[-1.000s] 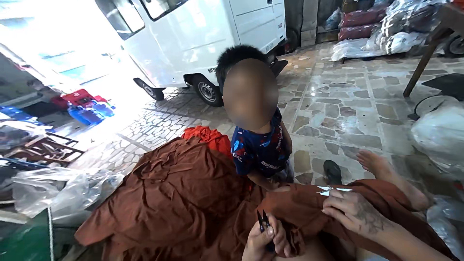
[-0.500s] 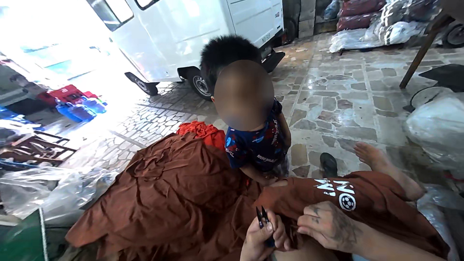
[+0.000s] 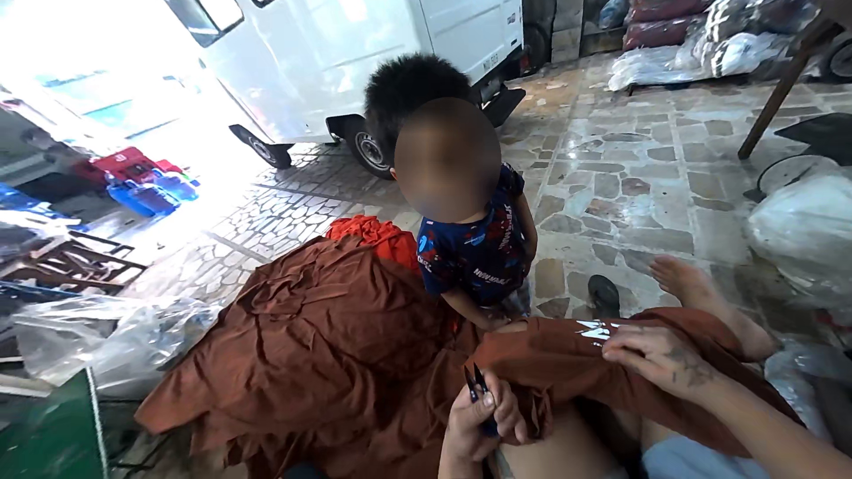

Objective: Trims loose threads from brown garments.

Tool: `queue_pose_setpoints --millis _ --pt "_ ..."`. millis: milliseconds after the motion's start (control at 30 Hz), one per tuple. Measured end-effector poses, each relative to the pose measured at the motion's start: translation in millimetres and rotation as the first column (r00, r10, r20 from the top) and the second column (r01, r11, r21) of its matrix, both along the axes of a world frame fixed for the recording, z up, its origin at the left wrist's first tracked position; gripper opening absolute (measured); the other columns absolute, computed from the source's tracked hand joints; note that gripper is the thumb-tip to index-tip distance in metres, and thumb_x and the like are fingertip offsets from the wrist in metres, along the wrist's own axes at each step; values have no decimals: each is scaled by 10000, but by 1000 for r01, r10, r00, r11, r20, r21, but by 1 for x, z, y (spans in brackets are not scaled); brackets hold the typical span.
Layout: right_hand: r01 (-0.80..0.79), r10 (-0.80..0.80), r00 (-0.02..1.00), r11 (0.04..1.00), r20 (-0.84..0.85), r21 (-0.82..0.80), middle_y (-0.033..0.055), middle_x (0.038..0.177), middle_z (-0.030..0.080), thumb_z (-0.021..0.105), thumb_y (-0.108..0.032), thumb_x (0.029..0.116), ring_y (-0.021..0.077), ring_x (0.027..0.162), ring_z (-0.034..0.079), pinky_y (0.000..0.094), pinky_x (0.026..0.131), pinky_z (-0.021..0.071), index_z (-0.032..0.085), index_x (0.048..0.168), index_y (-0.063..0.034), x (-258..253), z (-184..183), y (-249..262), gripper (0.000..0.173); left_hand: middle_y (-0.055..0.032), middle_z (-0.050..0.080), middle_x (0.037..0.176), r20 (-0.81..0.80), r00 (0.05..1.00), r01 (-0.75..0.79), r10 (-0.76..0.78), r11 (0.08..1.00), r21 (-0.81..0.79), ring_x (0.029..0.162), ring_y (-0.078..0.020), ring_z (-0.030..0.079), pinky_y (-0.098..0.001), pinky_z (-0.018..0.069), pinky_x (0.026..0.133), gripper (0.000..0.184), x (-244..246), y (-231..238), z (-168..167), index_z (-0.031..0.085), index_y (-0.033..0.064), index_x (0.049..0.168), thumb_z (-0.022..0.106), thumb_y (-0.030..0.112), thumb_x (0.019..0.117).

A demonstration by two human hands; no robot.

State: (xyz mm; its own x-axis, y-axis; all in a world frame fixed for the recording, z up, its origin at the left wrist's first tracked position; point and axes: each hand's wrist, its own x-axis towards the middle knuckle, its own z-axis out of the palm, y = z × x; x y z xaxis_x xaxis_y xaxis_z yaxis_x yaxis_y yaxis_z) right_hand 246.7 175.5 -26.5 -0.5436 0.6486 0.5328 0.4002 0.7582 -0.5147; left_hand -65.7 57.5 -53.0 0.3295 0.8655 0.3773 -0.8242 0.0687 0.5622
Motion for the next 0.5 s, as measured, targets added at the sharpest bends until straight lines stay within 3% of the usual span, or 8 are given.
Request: queue_pose_setpoints --millis 67,133,200,233,300,367,500 --pt "126 -127 992 988 -1 91 61 874 735 574 -311 986 177 811 713 340 735 593 777 922 -113 -12 0 -4 291 13 688 823 65 998 -9 10 1000 -5 750 -137 696 -334 592 717 153 -3 1 -4 703 150 1065 667 277 989" --pt "184 -176 983 959 -58 215 85 921 723 555 -323 1020 217 881 705 361 795 589 769 979 -127 -38 4 -21 293 -2 691 822 117 993 -24 26 999 -23 738 -150 697 -343 595 707 147 -5 2 -6 702 131 1062 673 252 983" --pt "99 -86 994 965 -65 244 89 999 709 522 -406 1054 233 1005 682 387 916 562 743 1068 -142 -66 9 -45 345 -8 689 813 135 990 -38 43 998 -42 722 -154 695 -341 595 694 144 -4 1 -6 702 121 1052 681 242 977" --pt "33 -23 999 967 -41 252 80 1006 709 513 -440 1054 227 1010 683 383 915 564 739 1083 -148 -78 8 -56 370 -10 687 810 135 990 -42 48 998 -48 717 -155 692 -341 593 691 143 -3 1 -5 700 118 1047 683 240 975" --pt "-78 81 997 957 -1 280 53 887 698 529 -390 1042 185 846 694 313 739 587 747 988 -133 -98 0 -67 341 -12 688 807 128 991 -38 44 998 -50 719 -160 695 -347 594 695 140 -3 2 -3 697 115 1044 679 236 978" --pt "-135 139 990 953 5 269 37 763 657 531 -284 1032 149 665 652 269 571 540 737 910 -108 -103 -9 -68 296 -20 690 810 126 992 -23 31 998 -58 730 -169 698 -356 592 698 140 -4 1 -2 695 110 1050 679 228 978" --pt "-172 171 985 946 27 274 29 711 644 514 -306 1057 139 596 617 265 527 501 730 916 -98 -89 -2 -55 331 -18 691 817 107 994 -16 21 999 -47 738 -161 697 -354 594 718 152 -1 1 -5 696 105 1062 672 234 985"
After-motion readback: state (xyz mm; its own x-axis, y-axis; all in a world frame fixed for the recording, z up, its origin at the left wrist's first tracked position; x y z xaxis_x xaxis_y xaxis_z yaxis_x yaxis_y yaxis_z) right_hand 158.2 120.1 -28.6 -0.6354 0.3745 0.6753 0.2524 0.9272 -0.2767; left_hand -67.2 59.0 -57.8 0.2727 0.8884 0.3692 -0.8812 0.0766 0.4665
